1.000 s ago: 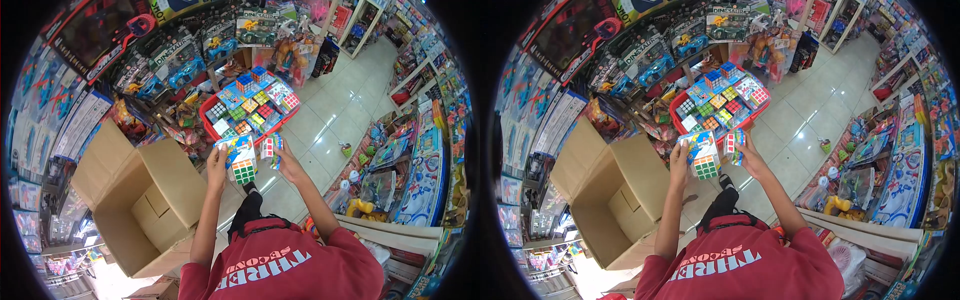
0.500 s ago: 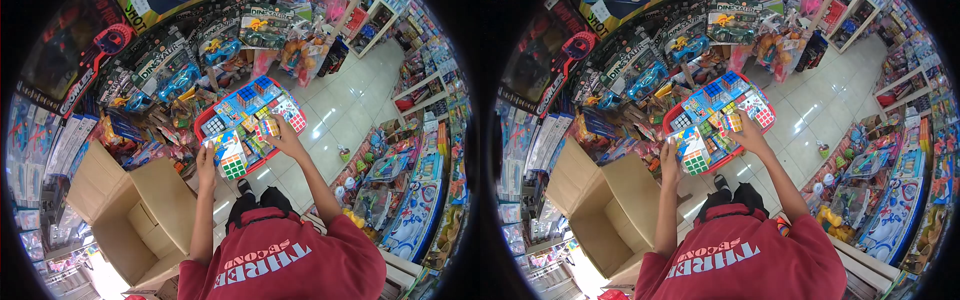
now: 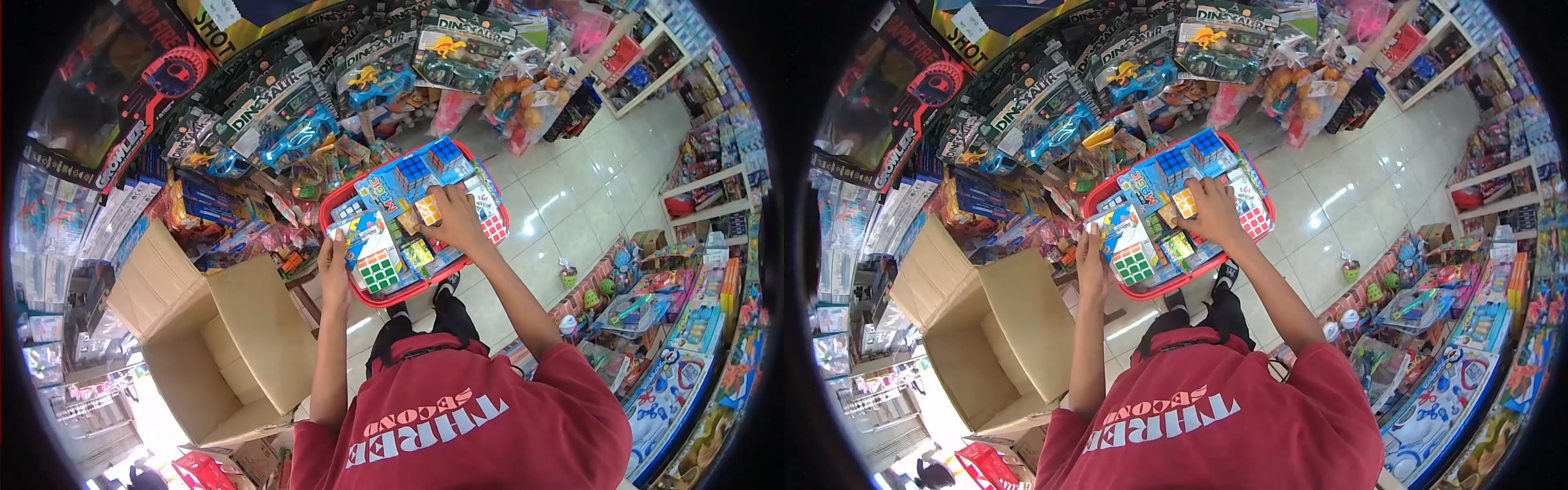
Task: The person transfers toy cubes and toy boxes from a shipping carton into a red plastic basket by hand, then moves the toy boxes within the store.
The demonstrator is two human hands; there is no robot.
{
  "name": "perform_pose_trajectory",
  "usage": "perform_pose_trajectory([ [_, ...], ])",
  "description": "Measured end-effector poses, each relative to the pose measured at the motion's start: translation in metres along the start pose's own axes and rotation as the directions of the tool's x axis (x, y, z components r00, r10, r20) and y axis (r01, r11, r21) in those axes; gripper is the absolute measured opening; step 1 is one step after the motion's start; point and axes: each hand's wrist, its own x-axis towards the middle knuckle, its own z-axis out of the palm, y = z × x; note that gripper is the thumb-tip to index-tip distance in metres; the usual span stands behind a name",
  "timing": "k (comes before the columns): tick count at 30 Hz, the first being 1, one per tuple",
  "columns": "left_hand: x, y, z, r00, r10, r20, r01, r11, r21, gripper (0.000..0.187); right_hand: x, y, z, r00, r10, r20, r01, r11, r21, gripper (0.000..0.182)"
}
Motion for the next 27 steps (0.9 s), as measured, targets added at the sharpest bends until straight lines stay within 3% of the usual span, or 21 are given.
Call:
perform_pose_trajectory([
  [3, 0.002, -0.004, 0.004, 1.000, -0.003, 0.004, 0.003, 1.000, 0.004, 0.023, 0.003, 0.006, 0.002, 0.999, -0.042, 0.010, 0.042, 0.998, -0.054, 0.079],
  [6, 0.003, -0.004, 0.008, 1.000, -0.013, 0.006, 0.013, 1.000, 0.007, 0.023, 0.000, 0.006, 0.000, 0.988, -0.138, -0.074, 0.133, 0.989, -0.068, 0.074],
  [9, 0.004, 0.000, 0.012, 0.999, -0.024, 0.048, 0.026, 0.999, -0.046, 0.024, 0.002, -0.002, -0.009, 0.969, -0.210, -0.130, 0.218, 0.975, 0.051, 0.059],
  [10, 0.003, 0.002, 0.012, 0.996, -0.026, 0.089, 0.032, 0.997, -0.071, 0.025, 0.005, -0.006, -0.014, 0.987, -0.159, 0.011, 0.149, 0.944, 0.294, 0.055],
  [12, 0.005, 0.000, 0.009, 0.987, -0.052, 0.154, 0.073, 0.988, -0.133, 0.027, 0.014, -0.014, -0.022, 0.941, -0.150, 0.302, -0.100, 0.730, 0.676, 0.048],
  [15, 0.006, -0.003, 0.001, 0.955, -0.128, 0.266, 0.189, 0.957, -0.219, 0.033, 0.016, -0.034, -0.011, 0.875, -0.268, 0.402, -0.231, 0.499, 0.835, 0.055],
  [18, 0.001, 0.004, 0.000, 0.946, -0.168, 0.278, 0.240, 0.938, -0.248, 0.034, 0.015, -0.053, -0.018, 0.858, -0.366, 0.359, -0.252, 0.309, 0.917, 0.067],
  [19, 0.000, 0.006, 0.000, 0.943, -0.181, 0.278, 0.250, 0.939, -0.236, 0.038, 0.017, -0.053, -0.026, 0.802, -0.390, 0.452, -0.290, 0.408, 0.866, 0.075],
  [22, 0.000, 0.012, -0.002, 0.930, -0.215, 0.298, 0.283, 0.937, -0.206, 0.045, 0.012, -0.058, -0.020, 0.852, -0.369, 0.371, -0.147, 0.512, 0.846, 0.079],
  [24, 0.003, 0.009, -0.007, 0.907, -0.238, 0.348, 0.316, 0.930, -0.188, 0.046, 0.013, -0.060, -0.013, 0.892, -0.311, 0.329, -0.118, 0.543, 0.832, 0.074],
  [27, 0.005, 0.011, -0.014, 0.929, -0.224, 0.295, 0.294, 0.931, -0.217, 0.043, 0.014, -0.056, -0.016, 0.919, -0.251, 0.304, -0.079, 0.638, 0.766, 0.065],
])
